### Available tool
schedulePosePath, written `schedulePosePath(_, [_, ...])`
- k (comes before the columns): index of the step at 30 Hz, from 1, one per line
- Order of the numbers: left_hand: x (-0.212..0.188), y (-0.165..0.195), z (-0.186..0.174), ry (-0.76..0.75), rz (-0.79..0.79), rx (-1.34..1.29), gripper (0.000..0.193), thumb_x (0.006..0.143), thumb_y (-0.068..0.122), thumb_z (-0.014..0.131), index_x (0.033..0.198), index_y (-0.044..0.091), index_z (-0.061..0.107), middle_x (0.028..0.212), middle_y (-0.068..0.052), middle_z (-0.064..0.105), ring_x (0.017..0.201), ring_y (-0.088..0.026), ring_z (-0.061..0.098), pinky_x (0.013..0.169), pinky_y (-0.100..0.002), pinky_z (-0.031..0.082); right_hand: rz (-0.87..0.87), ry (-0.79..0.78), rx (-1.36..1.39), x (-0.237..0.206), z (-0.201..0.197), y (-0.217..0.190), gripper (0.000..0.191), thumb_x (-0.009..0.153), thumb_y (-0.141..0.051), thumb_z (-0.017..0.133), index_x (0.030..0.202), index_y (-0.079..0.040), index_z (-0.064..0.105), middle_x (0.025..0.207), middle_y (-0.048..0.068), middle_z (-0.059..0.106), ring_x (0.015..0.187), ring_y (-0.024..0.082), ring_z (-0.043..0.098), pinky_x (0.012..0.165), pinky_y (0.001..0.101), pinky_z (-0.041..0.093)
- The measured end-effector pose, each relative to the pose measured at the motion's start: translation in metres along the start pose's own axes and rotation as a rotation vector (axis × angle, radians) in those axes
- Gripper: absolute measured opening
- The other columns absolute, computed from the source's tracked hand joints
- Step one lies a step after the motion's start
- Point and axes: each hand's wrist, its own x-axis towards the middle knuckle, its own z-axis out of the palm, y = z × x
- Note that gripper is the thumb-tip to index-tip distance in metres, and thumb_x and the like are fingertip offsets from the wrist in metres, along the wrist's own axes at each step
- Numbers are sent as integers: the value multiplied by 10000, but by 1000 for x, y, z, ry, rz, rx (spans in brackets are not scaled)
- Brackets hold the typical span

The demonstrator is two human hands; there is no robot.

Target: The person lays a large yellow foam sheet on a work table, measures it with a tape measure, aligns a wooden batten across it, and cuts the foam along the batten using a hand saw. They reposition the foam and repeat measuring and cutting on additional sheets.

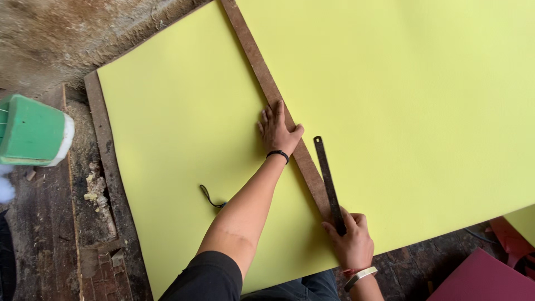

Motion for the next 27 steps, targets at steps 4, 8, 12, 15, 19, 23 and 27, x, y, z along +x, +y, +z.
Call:
schedulePosePath(4, [-3, -4, 4, 34, 1, -65, 943, 810, 510, 685, 1617, 273, 257, 1700, -116, 218, 1574, -313, 168, 1268, -531, 70, -18, -50, -37, 2, -4, -5, 676, 709, -420, 836, 1336, -270, 632, 1205, 17, 637, 850, 230, 739, 697, 393, 610])
schedulePosePath(8, [0, -5, 7, 42, -17, -43, 938, 798, 524, 687, 1610, 294, 276, 1696, -95, 234, 1568, -310, 171, 1268, -526, 70, -31, -39, -35, 5, -2, -6, 656, 715, -399, 838, 1331, -303, 633, 1232, -10, 636, 894, 233, 736, 697, 395, 607])
schedulePosePath(12, [2, -5, 9, 44, -21, -40, 930, 804, 521, 684, 1608, 297, 274, 1696, -93, 237, 1570, -312, 170, 1266, -529, 66, -19, -52, -26, 7, 2, -4, 665, 720, -427, 835, 1340, -307, 630, 1238, -3, 634, 903, 238, 738, 711, 399, 609])
schedulePosePath(15, [-1, -4, 11, 44, -23, -24, 937, 795, 510, 697, 1607, 309, 274, 1702, -92, 239, 1577, -313, 174, 1268, -534, 79, -54, -27, -4, -1, -6, 6, 706, 692, -453, 854, 1336, -274, 628, 1239, 32, 624, 908, 259, 731, 713, 413, 604])
schedulePosePath(19, [-3, -2, 15, 17, -11, 1, 962, 824, 535, 709, 1623, 315, 219, 1704, -95, 219, 1577, -320, 154, 1270, -547, 76, 65, -71, -65, -29, -30, 35, 683, 677, -476, 871, 1279, -240, 650, 1242, 33, 623, 906, 260, 726, 728, 414, 603])
schedulePosePath(23, [-9, -3, 15, 13, -5, -8, 955, 847, 531, 710, 1623, 324, 193, 1712, -89, 199, 1586, -309, 137, 1258, -560, 57, 114, -119, -124, -47, -33, 43, 666, 661, -420, 870, 1272, -236, 679, 1228, 25, 616, 850, 249, 725, 699, 401, 603])
schedulePosePath(27, [-14, -7, 14, 3, 14, -68, 942, 873, 534, 703, 1633, 326, 186, 1720, -84, 180, 1590, -309, 136, 1279, -553, 51, 23, -39, -137, -60, -30, 38, 525, 742, -400, 834, 1205, -189, 704, 1088, 12, 658, 810, 220, 720, 654, 379, 599])
